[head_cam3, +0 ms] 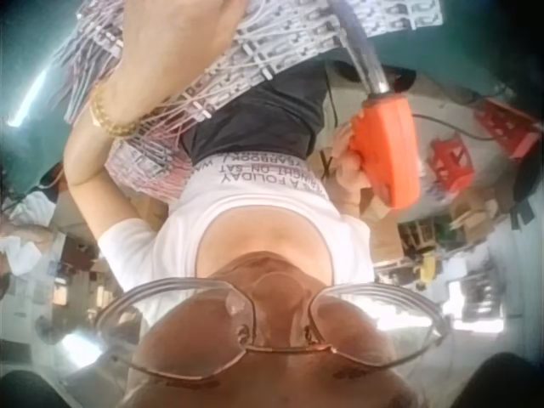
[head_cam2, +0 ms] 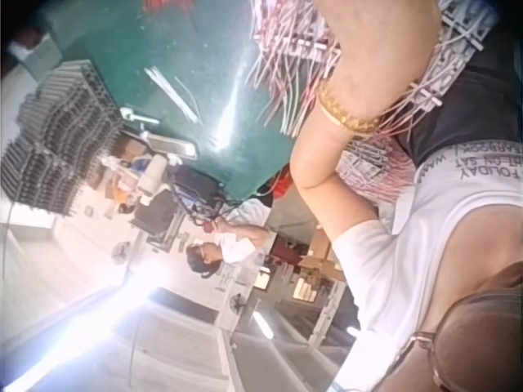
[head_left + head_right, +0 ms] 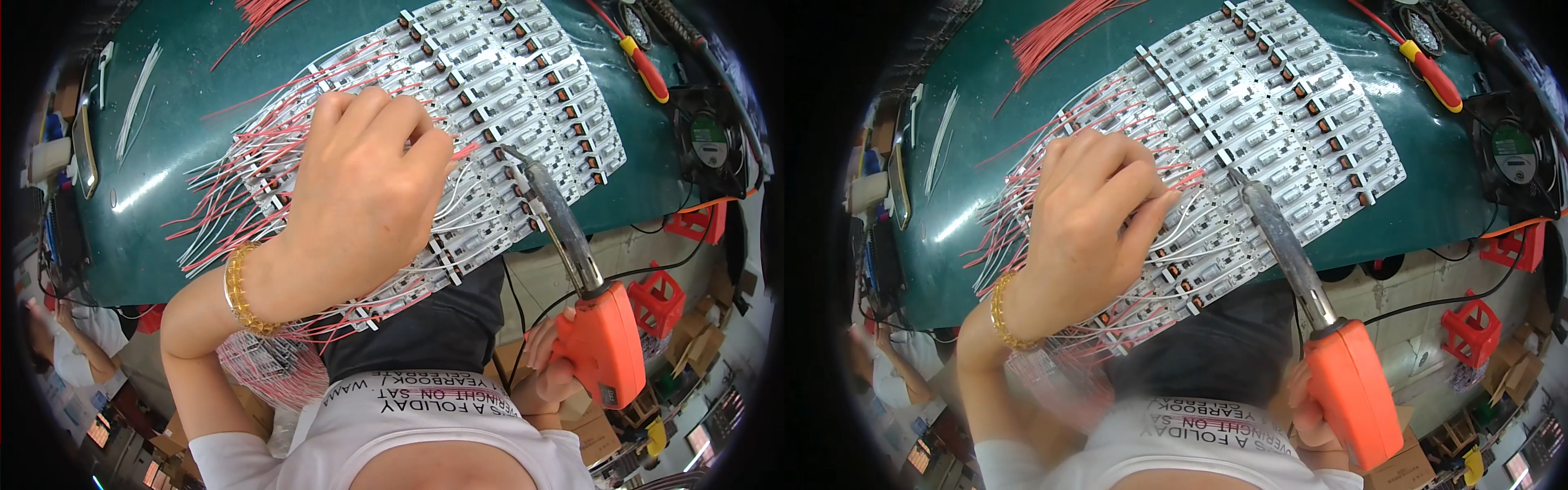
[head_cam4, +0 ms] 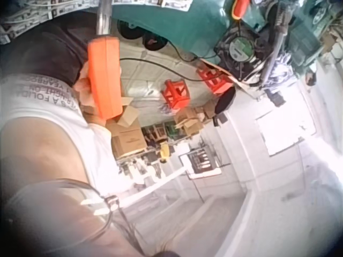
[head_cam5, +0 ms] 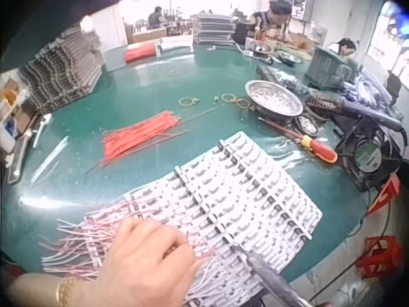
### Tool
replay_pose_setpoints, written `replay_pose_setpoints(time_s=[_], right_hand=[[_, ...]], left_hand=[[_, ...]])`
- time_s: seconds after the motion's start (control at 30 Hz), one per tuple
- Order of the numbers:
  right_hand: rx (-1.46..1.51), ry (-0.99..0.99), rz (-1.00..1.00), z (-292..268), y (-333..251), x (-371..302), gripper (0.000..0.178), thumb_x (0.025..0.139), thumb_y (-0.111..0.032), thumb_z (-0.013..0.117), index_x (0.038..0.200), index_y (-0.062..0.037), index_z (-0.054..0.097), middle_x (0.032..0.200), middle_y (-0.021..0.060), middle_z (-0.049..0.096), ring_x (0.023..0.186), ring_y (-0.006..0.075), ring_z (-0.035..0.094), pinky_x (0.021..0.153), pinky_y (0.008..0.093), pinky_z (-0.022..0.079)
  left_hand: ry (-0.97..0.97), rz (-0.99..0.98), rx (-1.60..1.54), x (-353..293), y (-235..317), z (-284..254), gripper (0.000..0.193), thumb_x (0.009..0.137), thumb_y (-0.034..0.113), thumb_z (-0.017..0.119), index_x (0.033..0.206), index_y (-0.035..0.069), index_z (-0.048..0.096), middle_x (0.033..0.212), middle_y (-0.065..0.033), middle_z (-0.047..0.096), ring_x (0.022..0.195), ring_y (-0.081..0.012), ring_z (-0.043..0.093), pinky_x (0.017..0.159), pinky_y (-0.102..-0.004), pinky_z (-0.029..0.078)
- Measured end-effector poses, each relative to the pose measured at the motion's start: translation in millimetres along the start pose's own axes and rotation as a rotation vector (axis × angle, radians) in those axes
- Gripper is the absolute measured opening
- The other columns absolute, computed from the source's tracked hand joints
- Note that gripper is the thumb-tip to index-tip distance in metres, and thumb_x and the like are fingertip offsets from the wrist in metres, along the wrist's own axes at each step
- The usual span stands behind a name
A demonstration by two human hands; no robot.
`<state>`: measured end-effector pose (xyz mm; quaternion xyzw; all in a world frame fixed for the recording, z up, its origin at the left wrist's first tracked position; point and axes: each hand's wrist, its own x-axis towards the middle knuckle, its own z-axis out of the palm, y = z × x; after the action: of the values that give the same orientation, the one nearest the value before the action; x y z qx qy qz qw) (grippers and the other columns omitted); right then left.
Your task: The person uses a soldering iron to attach red and white wires to a grid of electronic components on a workbench. They repeatedly pick up individual wires, position them on the component terminals, and apply the soldering iron to secure the connections.
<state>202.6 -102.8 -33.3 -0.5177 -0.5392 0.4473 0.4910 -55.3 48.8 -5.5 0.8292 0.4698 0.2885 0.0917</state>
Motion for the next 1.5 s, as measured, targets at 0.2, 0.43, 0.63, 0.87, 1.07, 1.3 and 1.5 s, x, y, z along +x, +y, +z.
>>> replay_pose_setpoints(time_s=[0.2,0.43,0.63,0.87,1.07,1.3,1.5], right_hand=[[0.132,-0.006,0.051,-6,-7,-2,0.078,0.088,-0.057,0.06,0.131,0.0053,0.042,0.052,-0.0029,0.045,0.041,0.0099,0.043,0.045,0.0256,0.041],[0.056,-0.185,-0.039,-19,-5,-3,0.079,0.089,-0.058,0.058,0.132,0.0051,0.039,0.053,-0.0023,0.046,0.042,0.0101,0.044,0.047,0.025,0.041],[0.005,-0.268,-0.058,-32,3,-9,0.052,0.089,-0.045,0.057,0.107,0.002,0.046,0.054,-0.0015,0.049,0.045,0.0125,0.048,0.048,0.0268,0.042],[-0.24,-0.044,-0.033,-19,0,-17,0.033,0.088,-0.03,0.059,0.063,-0.0075,0.056,0.058,0.0012,0.054,0.053,0.02,0.051,0.05,0.0304,0.04],[-0.167,-0.138,-0.019,-19,-10,-7,0.043,0.092,-0.04,0.058,0.061,-0.0098,0.052,0.056,0.0008,0.052,0.049,0.0188,0.048,0.049,0.0314,0.039],[-0.064,-0.15,-0.163,-19,5,-10,0.079,0.09,-0.056,0.058,0.133,0.0084,0.04,0.052,-0.0046,0.043,0.042,0.0075,0.041,0.045,0.0243,0.041],[0.099,-0.257,-0.132,-20,0,-1,0.078,0.091,-0.057,0.056,0.133,0.0074,0.04,0.051,-0.0047,0.044,0.041,0.0082,0.041,0.046,0.0249,0.042]], left_hand=[[0.103,0.002,-0.066,2,1,-18,0.01,0.073,0.004,0.076,0.074,0.006,0.066,0.07,-0.0019,0.061,0.068,-0.0195,0.054,0.074,-0.0377,0.039],[-0.021,-0.121,-0.122,-5,12,-4,0.013,0.073,0.003,0.076,0.071,0.008,0.065,0.065,-0.0001,0.058,0.063,-0.0179,0.05,0.076,-0.034,0.035],[0.026,-0.113,-0.115,-12,13,9,0.016,0.073,0.002,0.075,0.07,0.009,0.061,0.063,0.0,0.053,0.062,-0.0184,0.047,0.074,-0.0347,0.034],[0.05,-0.104,-0.069,-12,15,11,0.019,0.072,0.001,0.076,0.07,0.009,0.059,0.063,0.0002,0.051,0.062,-0.0191,0.048,0.073,-0.0354,0.034],[0.067,-0.087,-0.087,-12,14,14,0.02,0.072,0.001,0.076,0.068,0.009,0.059,0.062,0.0001,0.052,0.062,-0.019,0.048,0.074,-0.0356,0.034],[0.065,-0.081,-0.067,-12,14,13,0.019,0.071,0.002,0.077,0.069,0.009,0.059,0.062,-0.0001,0.053,0.061,-0.0195,0.049,0.073,-0.0351,0.035],[0.175,0.022,-0.058,-10,10,9,0.014,0.071,0.002,0.077,0.073,0.007,0.064,0.063,-0.0008,0.055,0.063,-0.0191,0.05,0.074,-0.0342,0.035]])
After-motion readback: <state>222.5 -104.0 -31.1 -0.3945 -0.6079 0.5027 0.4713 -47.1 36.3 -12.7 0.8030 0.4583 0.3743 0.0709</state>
